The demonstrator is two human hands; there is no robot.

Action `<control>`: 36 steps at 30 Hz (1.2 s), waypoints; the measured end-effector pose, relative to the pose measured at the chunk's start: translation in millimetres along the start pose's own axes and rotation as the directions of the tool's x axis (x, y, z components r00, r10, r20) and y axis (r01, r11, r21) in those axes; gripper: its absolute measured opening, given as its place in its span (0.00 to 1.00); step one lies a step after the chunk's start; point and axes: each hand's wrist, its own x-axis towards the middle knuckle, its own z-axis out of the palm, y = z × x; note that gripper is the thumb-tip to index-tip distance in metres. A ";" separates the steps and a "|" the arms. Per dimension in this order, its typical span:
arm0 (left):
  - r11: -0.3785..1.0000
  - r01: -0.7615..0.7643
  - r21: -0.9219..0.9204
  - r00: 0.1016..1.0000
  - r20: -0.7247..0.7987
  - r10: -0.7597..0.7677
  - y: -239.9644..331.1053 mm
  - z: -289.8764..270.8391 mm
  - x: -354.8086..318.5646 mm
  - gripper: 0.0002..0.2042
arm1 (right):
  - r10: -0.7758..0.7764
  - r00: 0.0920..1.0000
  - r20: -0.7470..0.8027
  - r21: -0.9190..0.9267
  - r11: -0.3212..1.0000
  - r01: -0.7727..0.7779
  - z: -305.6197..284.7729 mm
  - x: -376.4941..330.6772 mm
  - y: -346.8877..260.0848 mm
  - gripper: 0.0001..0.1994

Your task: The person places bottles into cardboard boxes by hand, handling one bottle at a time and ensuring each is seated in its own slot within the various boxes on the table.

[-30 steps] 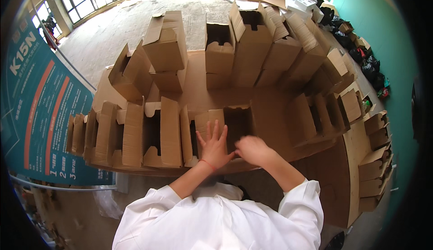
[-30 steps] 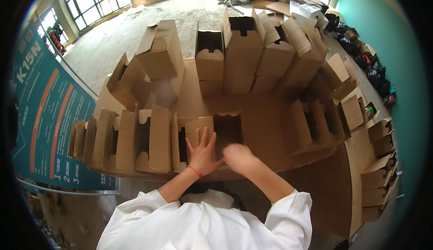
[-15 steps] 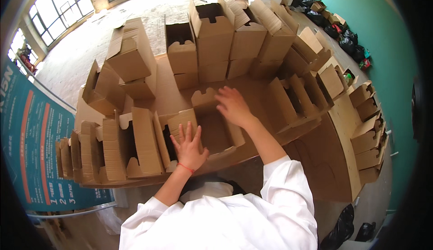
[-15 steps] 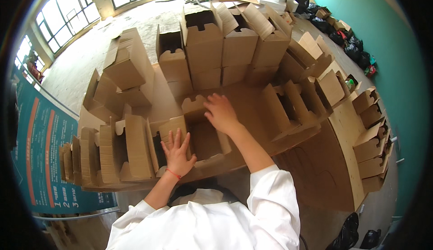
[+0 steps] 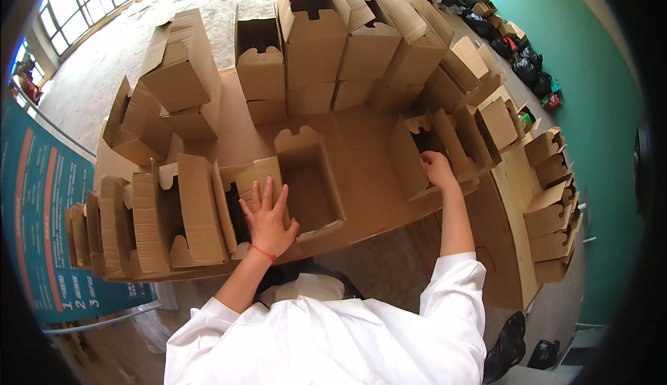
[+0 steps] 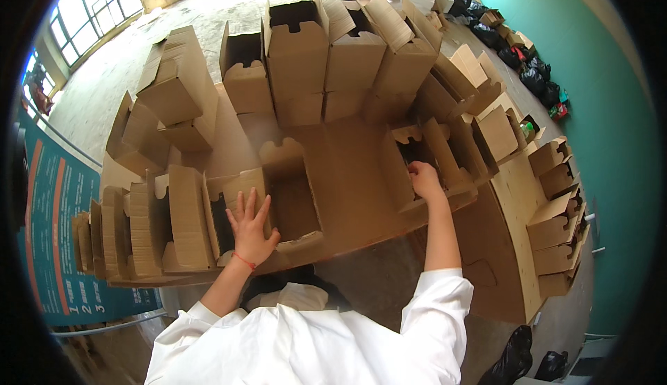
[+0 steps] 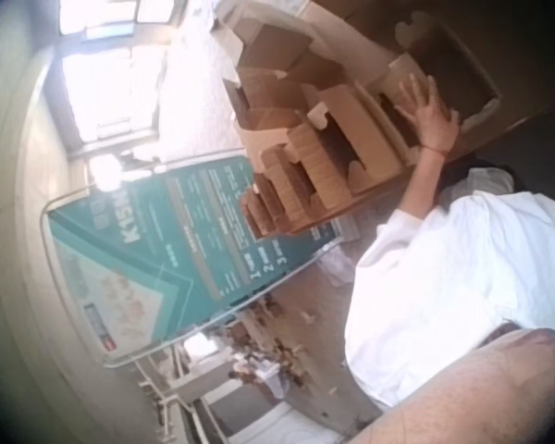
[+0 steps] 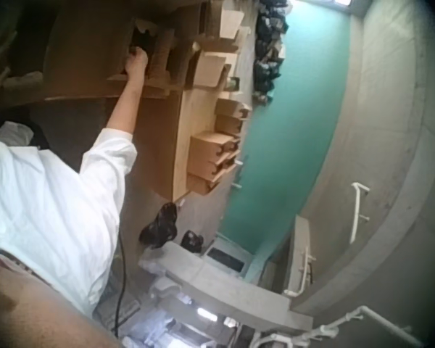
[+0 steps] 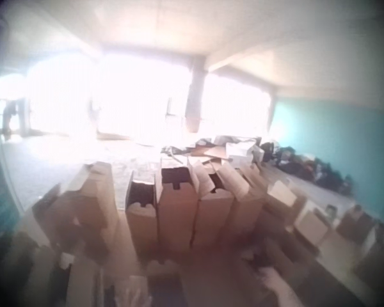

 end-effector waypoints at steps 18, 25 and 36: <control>1.000 0.001 -0.029 1.000 0.000 -0.001 2.9 -2.9 0.0 0.37 | 0.581 0.810 0.076 -0.294 0.790 -0.538 12.8 40.7 19.5 0.28; 1.000 -0.011 -0.020 1.000 -0.013 0.010 -1.7 -0.1 -0.5 0.35 | -0.008 0.858 -0.514 -0.158 0.984 -0.086 -2.9 -12.9 -11.2 0.32; 1.000 -0.020 -0.022 1.000 -0.015 0.020 -2.4 1.5 -2.0 0.35 | -0.327 0.721 -0.611 0.143 0.850 0.507 -52.2 -138.7 -197.2 0.31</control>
